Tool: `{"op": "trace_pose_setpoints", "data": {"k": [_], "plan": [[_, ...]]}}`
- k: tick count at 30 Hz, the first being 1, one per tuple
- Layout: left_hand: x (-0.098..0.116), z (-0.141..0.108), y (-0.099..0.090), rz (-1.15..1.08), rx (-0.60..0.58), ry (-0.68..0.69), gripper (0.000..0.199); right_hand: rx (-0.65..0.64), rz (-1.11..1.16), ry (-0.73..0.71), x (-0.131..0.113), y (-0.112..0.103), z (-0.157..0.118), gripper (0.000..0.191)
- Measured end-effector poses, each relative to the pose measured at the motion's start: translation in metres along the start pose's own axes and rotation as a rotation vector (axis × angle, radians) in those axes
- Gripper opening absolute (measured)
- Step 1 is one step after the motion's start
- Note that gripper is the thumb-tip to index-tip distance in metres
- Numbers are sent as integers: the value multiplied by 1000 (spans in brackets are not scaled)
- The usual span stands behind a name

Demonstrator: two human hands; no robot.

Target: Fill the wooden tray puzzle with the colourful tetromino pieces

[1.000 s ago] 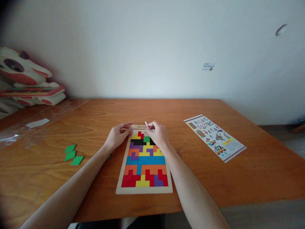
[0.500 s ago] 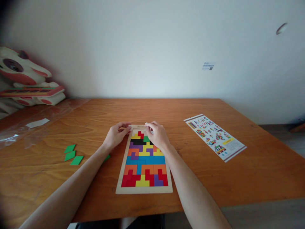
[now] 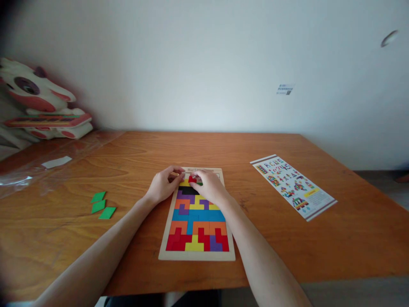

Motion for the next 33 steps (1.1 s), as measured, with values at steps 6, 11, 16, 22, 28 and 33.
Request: {"op": "trace_pose_setpoints", "data": {"k": [6, 11, 16, 22, 28, 33], "plan": [[7, -4, 1, 133, 80, 116, 18, 65, 118, 79, -2, 2, 0, 18], [4, -1, 1, -248, 57, 28, 32, 273, 265, 29, -3, -1, 2, 14], [9, -1, 3, -603, -74, -139, 39, 324, 503, 74, -1, 1, 2, 26], [19, -5, 4, -676, -155, -133, 39, 298, 560, 61, -8, 2, 2, 26], [8, 2, -1, -719, -4, -187, 38, 177, 215, 74, -1, -10, 1, 30], [0, 3, -1, -721, 16, -264, 40, 7, -110, 111, 8, -8, -2, 32]]}}
Point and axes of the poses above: each hand's wrist, its own z-axis towards the middle knuckle, its own y-axis out of the palm, x = y × z, the point moved 4 cm from there along z, towards the middle knuckle, and after that the axes turned 8 degrees about -y, right-handed, at the moved point
